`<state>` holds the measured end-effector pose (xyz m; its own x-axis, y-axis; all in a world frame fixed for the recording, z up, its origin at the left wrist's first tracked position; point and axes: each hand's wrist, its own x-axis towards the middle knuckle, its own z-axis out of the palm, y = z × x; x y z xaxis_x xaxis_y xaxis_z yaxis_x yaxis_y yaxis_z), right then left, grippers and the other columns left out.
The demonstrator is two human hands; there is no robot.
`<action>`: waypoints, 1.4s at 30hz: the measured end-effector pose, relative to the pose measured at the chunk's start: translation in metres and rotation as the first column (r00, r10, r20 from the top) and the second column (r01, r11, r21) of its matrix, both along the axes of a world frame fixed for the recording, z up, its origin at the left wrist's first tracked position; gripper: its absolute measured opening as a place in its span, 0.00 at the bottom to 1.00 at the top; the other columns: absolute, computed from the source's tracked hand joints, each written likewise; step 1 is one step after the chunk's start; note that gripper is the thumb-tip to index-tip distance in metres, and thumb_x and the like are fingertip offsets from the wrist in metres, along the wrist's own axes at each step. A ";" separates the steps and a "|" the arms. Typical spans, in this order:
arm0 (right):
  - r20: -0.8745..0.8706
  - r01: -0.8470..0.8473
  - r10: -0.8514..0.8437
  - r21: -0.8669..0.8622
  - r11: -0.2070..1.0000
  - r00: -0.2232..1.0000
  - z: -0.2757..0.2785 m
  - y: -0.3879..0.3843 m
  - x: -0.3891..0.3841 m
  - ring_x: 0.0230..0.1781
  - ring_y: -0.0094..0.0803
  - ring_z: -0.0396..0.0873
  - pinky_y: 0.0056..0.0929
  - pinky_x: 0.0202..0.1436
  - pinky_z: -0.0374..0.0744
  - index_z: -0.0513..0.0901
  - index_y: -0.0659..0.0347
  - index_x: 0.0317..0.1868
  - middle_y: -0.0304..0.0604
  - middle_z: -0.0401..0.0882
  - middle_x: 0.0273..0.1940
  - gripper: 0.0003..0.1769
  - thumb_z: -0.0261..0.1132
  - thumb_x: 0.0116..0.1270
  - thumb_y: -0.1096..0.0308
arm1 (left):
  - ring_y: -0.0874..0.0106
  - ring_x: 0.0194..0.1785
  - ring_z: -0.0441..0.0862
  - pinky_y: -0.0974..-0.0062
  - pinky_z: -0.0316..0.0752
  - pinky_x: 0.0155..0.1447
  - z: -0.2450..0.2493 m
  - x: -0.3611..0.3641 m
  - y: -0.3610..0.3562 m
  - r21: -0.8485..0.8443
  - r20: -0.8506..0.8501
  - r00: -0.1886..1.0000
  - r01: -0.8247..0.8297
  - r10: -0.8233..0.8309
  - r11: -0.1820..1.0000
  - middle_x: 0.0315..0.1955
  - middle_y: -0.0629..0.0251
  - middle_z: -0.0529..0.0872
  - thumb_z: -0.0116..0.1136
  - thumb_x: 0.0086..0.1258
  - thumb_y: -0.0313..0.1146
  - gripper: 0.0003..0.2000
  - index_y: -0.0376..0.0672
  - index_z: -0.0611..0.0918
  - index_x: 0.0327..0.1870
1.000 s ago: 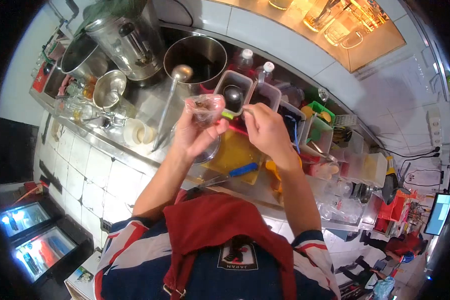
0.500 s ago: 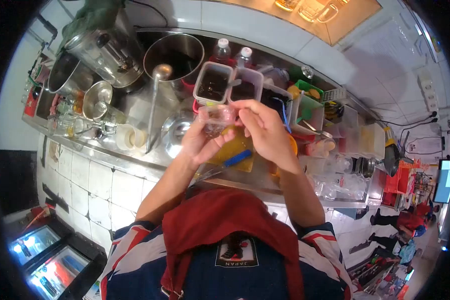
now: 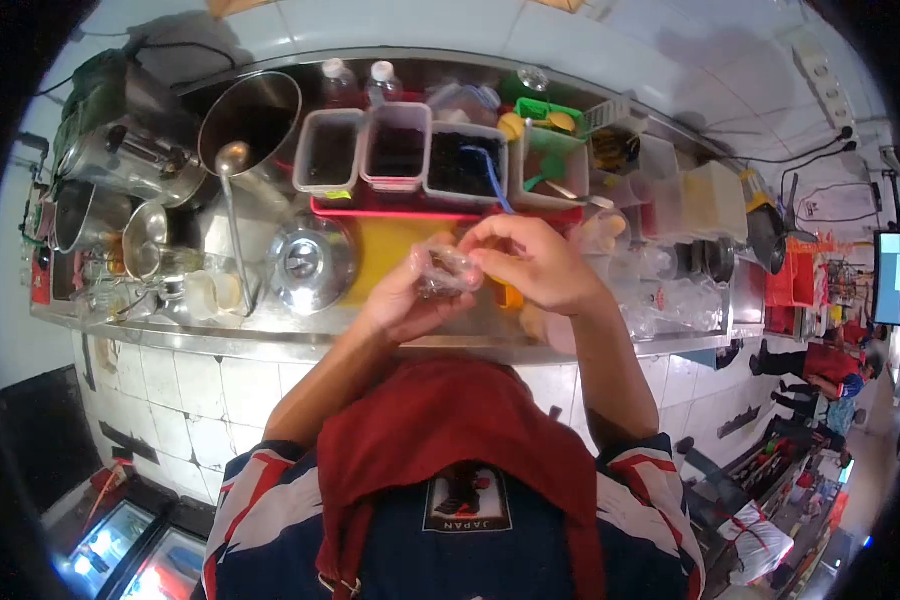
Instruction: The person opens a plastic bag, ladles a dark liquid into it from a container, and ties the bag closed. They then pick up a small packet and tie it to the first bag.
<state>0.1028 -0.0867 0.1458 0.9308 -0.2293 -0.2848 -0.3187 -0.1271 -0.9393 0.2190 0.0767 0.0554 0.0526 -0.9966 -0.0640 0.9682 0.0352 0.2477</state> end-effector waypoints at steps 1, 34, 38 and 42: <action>0.040 -0.024 0.027 -0.088 0.996 0.999 0.005 -0.003 -0.009 0.39 0.20 0.76 0.21 0.43 0.75 0.82 0.66 0.44 0.38 0.81 0.39 0.09 0.62 0.69 0.70 | 0.68 0.51 0.80 0.66 0.79 0.53 0.003 -0.010 -0.006 0.046 -0.004 1.000 0.002 -0.001 0.999 0.47 0.63 0.82 0.66 0.61 0.57 0.26 0.50 0.73 0.51; 0.223 0.258 -0.216 -0.176 0.950 0.950 -0.041 -0.011 -0.086 0.31 0.25 0.78 0.26 0.34 0.76 0.75 0.66 0.40 0.43 0.79 0.32 0.05 0.58 0.69 0.73 | 0.76 0.46 0.76 0.77 0.66 0.55 -0.005 -0.086 -0.012 0.248 0.682 0.703 -0.482 0.201 0.840 0.41 0.67 0.82 0.51 0.75 0.30 0.08 0.38 0.80 0.45; 0.210 0.285 -0.254 -0.133 0.949 0.944 -0.053 -0.010 -0.086 0.32 0.24 0.79 0.25 0.36 0.78 0.76 0.67 0.42 0.42 0.80 0.33 0.06 0.60 0.70 0.72 | 0.80 0.44 0.74 0.80 0.66 0.50 -0.001 -0.088 -0.011 0.209 0.880 0.469 -0.518 0.071 0.829 0.41 0.70 0.82 0.56 0.72 0.30 0.06 0.39 0.81 0.45; 0.159 0.301 -0.286 -0.080 0.950 0.945 -0.068 -0.008 -0.087 0.33 0.26 0.81 0.25 0.37 0.79 0.77 0.67 0.42 0.42 0.81 0.34 0.07 0.61 0.69 0.72 | 0.83 0.42 0.73 0.82 0.67 0.47 0.002 -0.085 -0.011 0.362 0.862 0.485 -0.381 -0.149 0.851 0.39 0.73 0.81 0.59 0.71 0.29 0.05 0.40 0.81 0.43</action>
<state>0.0158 -0.0950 0.0776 0.8471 -0.5192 -0.1135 -0.2186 -0.1456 -0.9649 0.1338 0.0658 0.0578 0.4556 -0.8236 -0.3378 0.2610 -0.2392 0.9352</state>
